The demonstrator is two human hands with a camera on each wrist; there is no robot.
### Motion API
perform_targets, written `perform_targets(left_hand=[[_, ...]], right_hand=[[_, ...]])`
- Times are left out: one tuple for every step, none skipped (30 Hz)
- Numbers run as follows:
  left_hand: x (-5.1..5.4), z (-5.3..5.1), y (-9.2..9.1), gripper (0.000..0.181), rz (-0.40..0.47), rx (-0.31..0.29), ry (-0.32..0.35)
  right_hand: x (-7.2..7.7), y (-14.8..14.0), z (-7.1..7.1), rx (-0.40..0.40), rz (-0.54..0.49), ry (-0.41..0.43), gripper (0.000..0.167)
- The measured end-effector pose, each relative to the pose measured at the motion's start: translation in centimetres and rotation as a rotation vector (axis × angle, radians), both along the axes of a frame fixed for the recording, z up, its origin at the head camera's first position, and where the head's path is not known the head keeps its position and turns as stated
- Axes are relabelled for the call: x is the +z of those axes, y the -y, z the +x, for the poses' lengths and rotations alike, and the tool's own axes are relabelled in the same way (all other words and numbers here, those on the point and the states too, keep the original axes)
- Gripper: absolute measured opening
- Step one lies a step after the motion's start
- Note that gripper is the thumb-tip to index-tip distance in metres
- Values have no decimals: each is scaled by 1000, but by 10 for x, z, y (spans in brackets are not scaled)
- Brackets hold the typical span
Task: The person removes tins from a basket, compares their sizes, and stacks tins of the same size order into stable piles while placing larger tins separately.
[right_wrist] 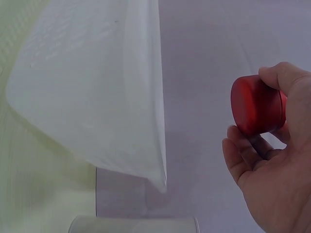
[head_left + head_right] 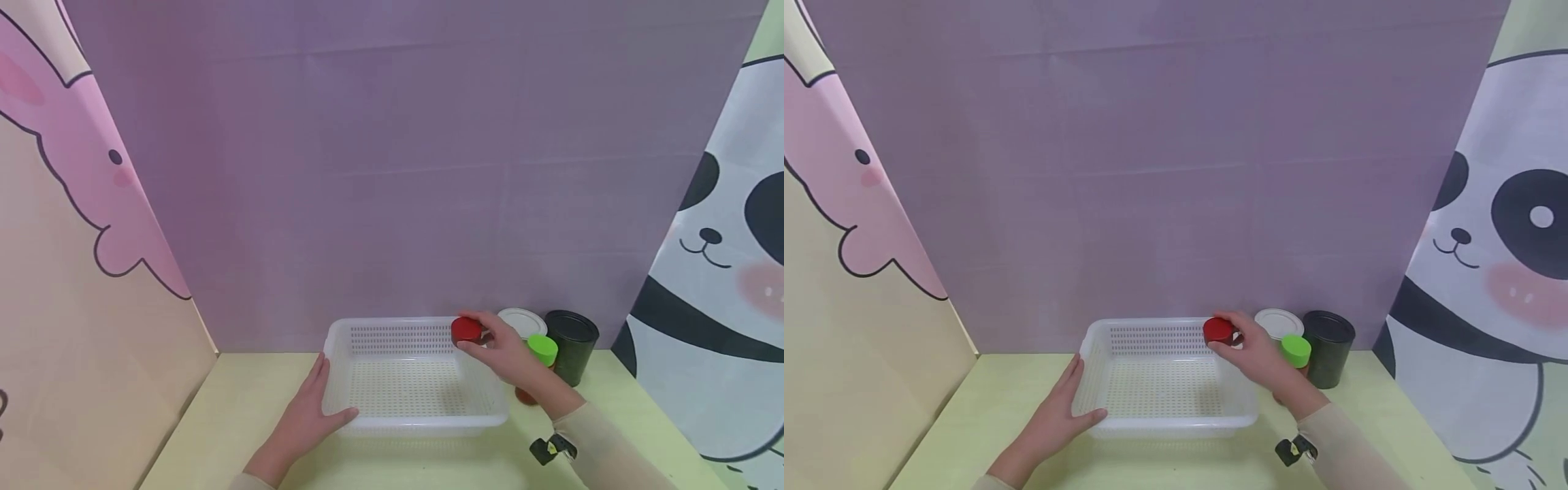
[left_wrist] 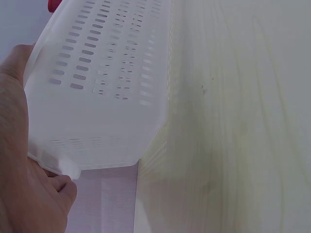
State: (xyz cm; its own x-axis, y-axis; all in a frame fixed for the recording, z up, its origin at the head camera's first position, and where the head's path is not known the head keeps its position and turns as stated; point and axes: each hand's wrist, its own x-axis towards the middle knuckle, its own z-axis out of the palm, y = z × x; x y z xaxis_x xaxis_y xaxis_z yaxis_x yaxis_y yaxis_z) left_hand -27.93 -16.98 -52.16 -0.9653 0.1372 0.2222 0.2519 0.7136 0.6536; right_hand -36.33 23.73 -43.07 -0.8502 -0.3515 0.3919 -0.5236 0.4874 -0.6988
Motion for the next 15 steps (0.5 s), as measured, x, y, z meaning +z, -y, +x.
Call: perform_targets(left_hand=[[0, 0, 0, 124, -1, 2, 0], [0, 0, 0, 125, -4, 3, 0], [-1, 0, 1, 125, -5, 3, 2], [-1, 0, 1, 125, -6, 4, 3], [-1, 0, 1, 125, -8, 5, 3], [-1, 0, 1, 125, -8, 7, 4], [-1, 0, 1, 125, -8, 7, 2], [-1, 0, 1, 125, -9, 7, 3], [-1, 0, 1, 125, -8, 6, 3], [0, 1, 1, 125, -8, 7, 3], [0, 1, 1, 125, -5, 7, 3], [1, 2, 0, 124, -3, 7, 4], [1, 2, 0, 124, -4, 7, 3], [2, 2, 0, 124, -3, 6, 5], [3, 3, -1, 124, 1, 6, 5]], right_hand=[[1, -3, 1, -11, -2, 1, 57], [2, -5, 2, -22, -2, -1, 57], [2, -8, 3, -33, -5, -2, 58], [3, -11, 4, -43, -9, -5, 58], [4, -14, 5, -56, -8, -7, 59], [4, -16, 5, -66, -7, -10, 59], [5, -19, 5, -74, -9, -11, 59], [5, -21, 6, -85, -6, -12, 59], [5, -24, 6, -90, -8, -12, 58], [5, -26, 6, -98, -6, -14, 58], [5, -28, 7, -109, -1, -15, 57], [6, -31, 7, -117, 1, -20, 57], [6, -33, 8, -128, 6, -23, 56], [7, -35, 9, -140, 14, -31, 56], [7, -38, 9, -151, 20, -37, 56]])
